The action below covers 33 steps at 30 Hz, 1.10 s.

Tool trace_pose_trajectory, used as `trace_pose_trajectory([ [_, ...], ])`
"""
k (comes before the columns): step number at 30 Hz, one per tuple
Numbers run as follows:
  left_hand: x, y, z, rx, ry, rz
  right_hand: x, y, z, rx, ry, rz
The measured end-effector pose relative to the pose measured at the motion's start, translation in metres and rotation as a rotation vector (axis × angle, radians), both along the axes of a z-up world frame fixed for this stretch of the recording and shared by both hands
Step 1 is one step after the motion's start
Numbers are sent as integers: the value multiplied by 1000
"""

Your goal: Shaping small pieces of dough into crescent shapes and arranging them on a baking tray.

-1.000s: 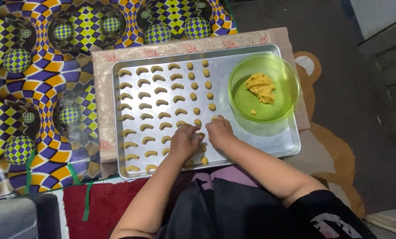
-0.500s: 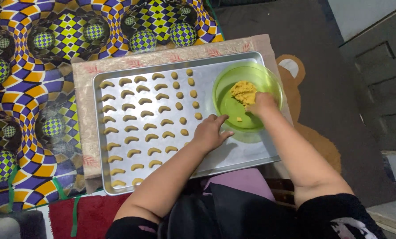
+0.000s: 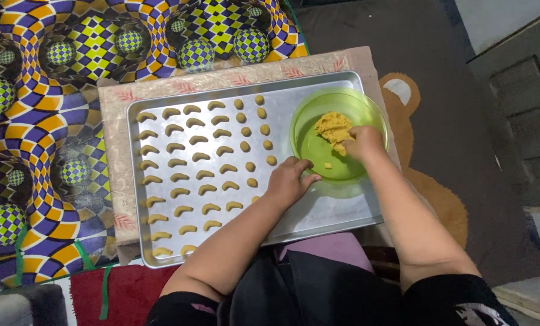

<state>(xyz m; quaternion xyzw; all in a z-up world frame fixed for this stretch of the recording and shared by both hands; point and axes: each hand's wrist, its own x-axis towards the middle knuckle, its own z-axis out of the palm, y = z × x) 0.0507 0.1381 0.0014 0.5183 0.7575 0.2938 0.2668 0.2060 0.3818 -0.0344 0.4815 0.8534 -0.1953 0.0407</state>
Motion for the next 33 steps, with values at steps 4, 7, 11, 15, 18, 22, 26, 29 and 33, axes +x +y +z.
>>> trace_pose_trajectory([
  [4, -2, -4, 12, -31, -54, 4, 1, -20, 8, -310, 289, -159],
  [7, -4, -9, 21, 0, -201, 168, -3, -41, 32, -888, 727, -285],
  [11, -6, -18, 29, 205, -731, 336, -14, -70, 65, -1286, 864, -249],
  [15, -15, -39, 72, 70, -1313, 379, -18, -109, 97, -1187, 670, -24],
  [18, -13, -53, 30, -30, -1315, 411, -14, -143, 79, -969, 648, -2],
  [22, 12, -69, -12, -56, -1344, 470, 8, -174, 48, -830, 642, 17],
  [26, 48, -67, -82, -56, -1263, 528, 33, -196, 16, -568, 574, -18],
  [29, 71, -58, -114, -57, -1174, 544, 44, -195, 1, -474, 539, -70],
  [33, 80, -50, -109, -52, -1002, 470, 61, -176, -24, -507, 584, -181],
])
